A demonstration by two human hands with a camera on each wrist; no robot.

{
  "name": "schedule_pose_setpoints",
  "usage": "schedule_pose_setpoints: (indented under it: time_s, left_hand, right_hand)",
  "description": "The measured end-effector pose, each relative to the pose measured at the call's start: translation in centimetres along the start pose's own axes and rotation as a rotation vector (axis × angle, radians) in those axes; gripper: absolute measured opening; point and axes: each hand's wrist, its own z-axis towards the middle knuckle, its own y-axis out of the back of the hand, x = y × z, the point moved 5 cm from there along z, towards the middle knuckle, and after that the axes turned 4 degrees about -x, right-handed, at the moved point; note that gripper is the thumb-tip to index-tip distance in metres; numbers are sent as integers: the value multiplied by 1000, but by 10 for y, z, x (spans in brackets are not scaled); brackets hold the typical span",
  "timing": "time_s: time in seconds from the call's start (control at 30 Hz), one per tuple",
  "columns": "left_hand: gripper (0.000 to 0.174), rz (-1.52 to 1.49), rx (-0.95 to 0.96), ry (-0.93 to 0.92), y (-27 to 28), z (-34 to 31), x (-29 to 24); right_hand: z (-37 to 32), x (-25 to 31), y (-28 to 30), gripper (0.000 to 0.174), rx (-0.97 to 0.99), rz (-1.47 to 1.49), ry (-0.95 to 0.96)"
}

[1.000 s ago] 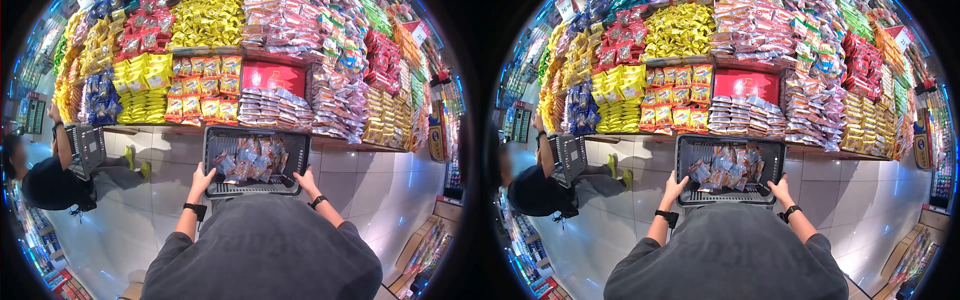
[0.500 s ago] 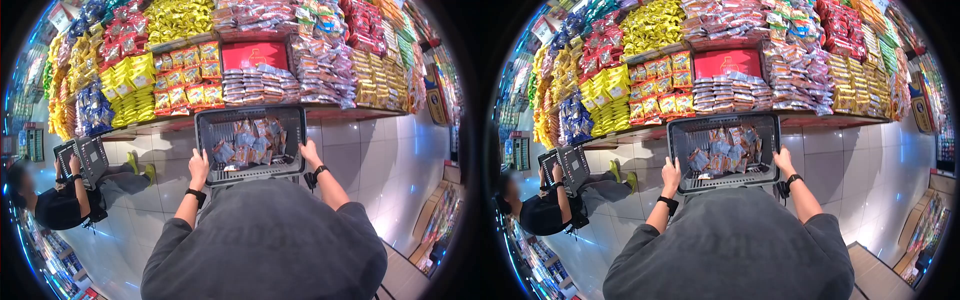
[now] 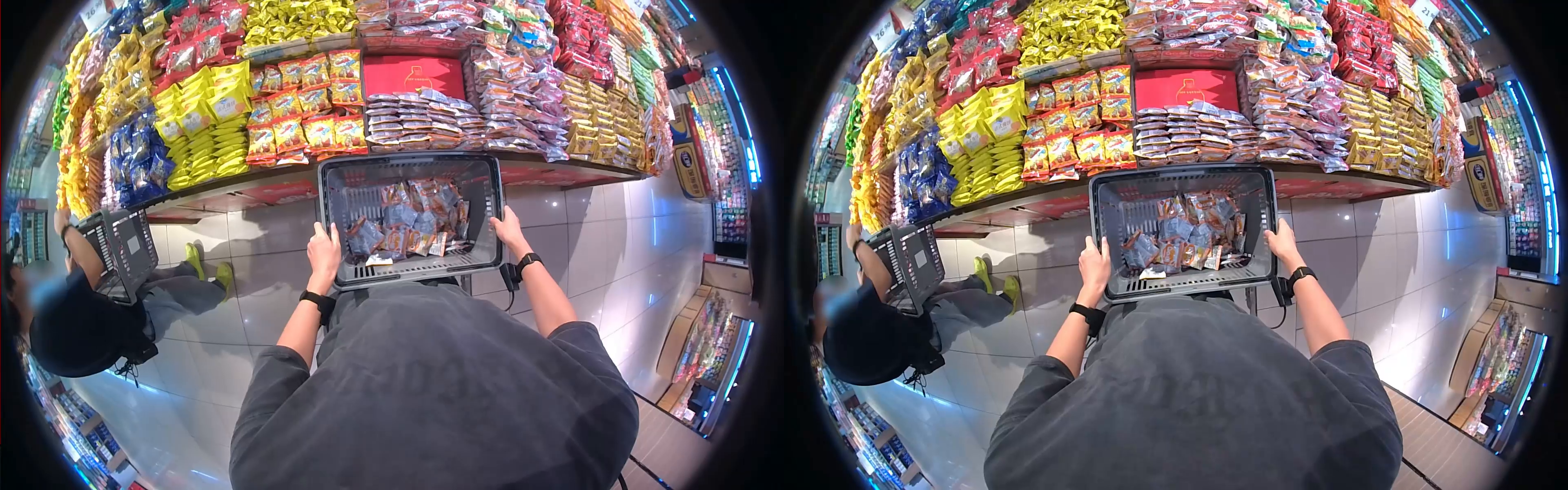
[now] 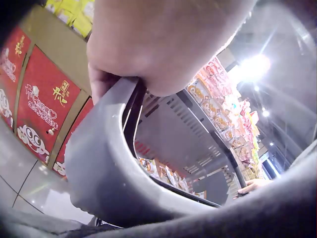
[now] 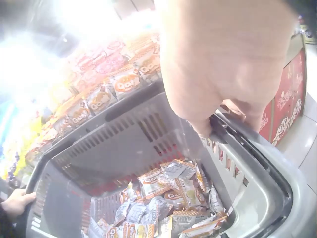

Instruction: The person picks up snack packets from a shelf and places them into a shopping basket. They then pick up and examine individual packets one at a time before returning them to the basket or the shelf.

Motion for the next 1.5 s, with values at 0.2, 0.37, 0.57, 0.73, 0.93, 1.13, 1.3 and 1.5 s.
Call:
schedule_pose_setpoints:
  time_s: [0.2, 0.37, 0.57, 0.73, 0.93, 1.13, 1.3, 1.5]
  left_hand:
    - [36, -4, 18, 45, -2, 4, -2]
    - [39, -3, 81, 89, -4, 3, 0]
    - [61, -55, 187, 115, -13, 11, 18]
    - [67, -98, 265, 144, -20, 14, 28]
    - [61, -160, 314, 132, -13, 17, 19]
    - [54, -174, 371, 88, -4, 20, 14]
    - [44, 114, 209, -16, 37, 35, -44]
    - [54, -342, 349, -407, 46, 36, -146]
  right_hand:
    - [17, -15, -7, 29, 22, -70, 14]
    - [16, -24, -15, 46, 14, -34, -22]
    - [-25, 55, 5, 48, -588, -325, 376]
    - [-26, 99, -65, 26, 88, -76, 401]
    - [42, 21, -204, 45, 292, -497, 188]
    - [59, 9, -225, 35, 172, -449, 11]
    - [34, 47, -172, 22, 97, -403, 216]
    - [-31, 155, -48, 12, 381, 133, 376]
